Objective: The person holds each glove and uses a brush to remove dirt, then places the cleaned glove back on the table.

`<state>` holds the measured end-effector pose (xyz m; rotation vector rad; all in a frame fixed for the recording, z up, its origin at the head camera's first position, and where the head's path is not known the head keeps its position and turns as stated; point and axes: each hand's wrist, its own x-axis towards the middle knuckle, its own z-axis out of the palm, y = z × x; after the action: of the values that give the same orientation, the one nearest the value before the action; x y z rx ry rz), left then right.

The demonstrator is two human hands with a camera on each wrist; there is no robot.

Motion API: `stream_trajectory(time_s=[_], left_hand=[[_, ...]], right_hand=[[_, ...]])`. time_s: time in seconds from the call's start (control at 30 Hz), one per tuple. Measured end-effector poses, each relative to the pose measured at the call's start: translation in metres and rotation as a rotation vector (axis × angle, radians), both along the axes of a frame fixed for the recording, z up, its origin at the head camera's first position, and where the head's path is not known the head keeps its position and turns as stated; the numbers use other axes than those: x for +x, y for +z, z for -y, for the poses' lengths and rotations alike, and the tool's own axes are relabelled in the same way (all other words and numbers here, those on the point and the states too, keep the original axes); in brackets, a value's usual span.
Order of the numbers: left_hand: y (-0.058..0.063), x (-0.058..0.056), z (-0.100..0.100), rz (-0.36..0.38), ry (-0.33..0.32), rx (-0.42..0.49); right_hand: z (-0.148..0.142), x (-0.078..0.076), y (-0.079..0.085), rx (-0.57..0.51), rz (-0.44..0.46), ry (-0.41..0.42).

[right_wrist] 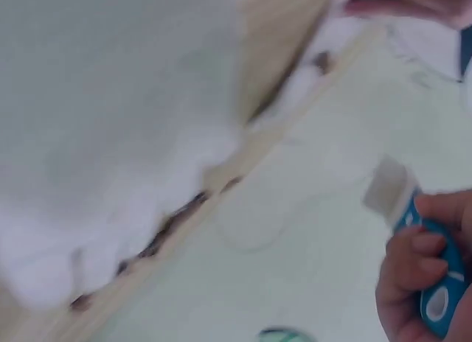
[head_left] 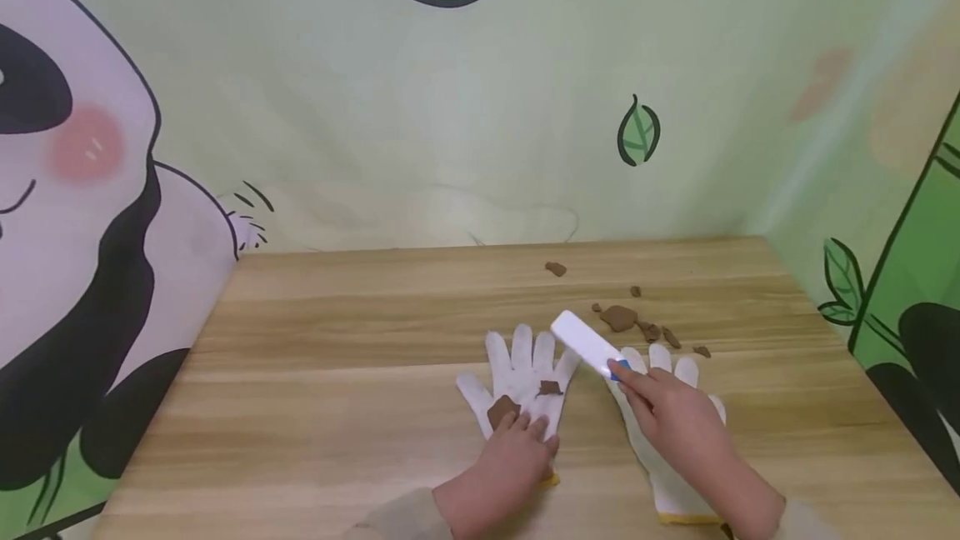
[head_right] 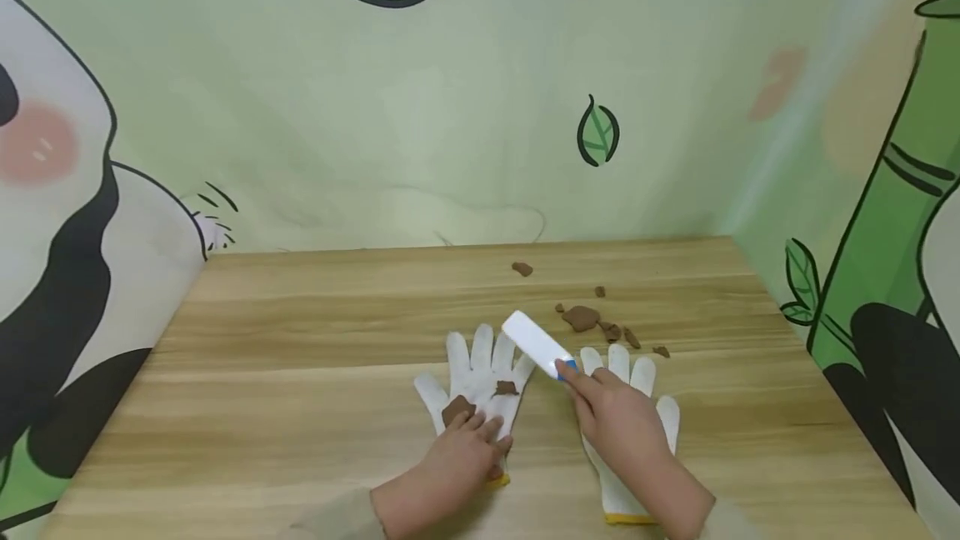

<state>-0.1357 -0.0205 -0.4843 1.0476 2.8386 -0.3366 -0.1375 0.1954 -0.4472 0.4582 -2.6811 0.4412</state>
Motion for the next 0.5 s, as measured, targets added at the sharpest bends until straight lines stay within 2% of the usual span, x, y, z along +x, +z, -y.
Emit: stream_trajectory(time_s=[0.07, 0.13, 0.2, 0.23, 0.3, 0.4, 0.5], left_hand=[[0.001, -0.001, -0.001, -0.011, 0.001, 0.01], [0.002, -0.001, -0.001, -0.008, 0.009, 0.028], [0.002, 0.0, 0.0, -0.009, 0.018, 0.037], [0.003, 0.001, 0.001, -0.011, 0.021, 0.034], [0.003, 0.0, 0.003, -0.018, 0.02, 0.026], [0.003, -0.002, 0.006, -0.045, 0.003, 0.006], [-0.001, -0.004, 0.007, -0.094, -0.01, 0.023]], right_hand=[[0.009, 0.004, 0.0, 0.022, 0.082, 0.041], [0.015, 0.005, -0.009, 0.056, 0.168, 0.086], [0.017, 0.003, -0.021, 0.093, 0.214, 0.111], [0.017, 0.001, -0.025, 0.113, 0.224, 0.114], [0.014, -0.005, -0.033, 0.137, 0.183, 0.119], [0.01, -0.014, -0.035, 0.187, 0.148, 0.122], [0.006, -0.025, -0.032, 0.219, 0.16, 0.099]])
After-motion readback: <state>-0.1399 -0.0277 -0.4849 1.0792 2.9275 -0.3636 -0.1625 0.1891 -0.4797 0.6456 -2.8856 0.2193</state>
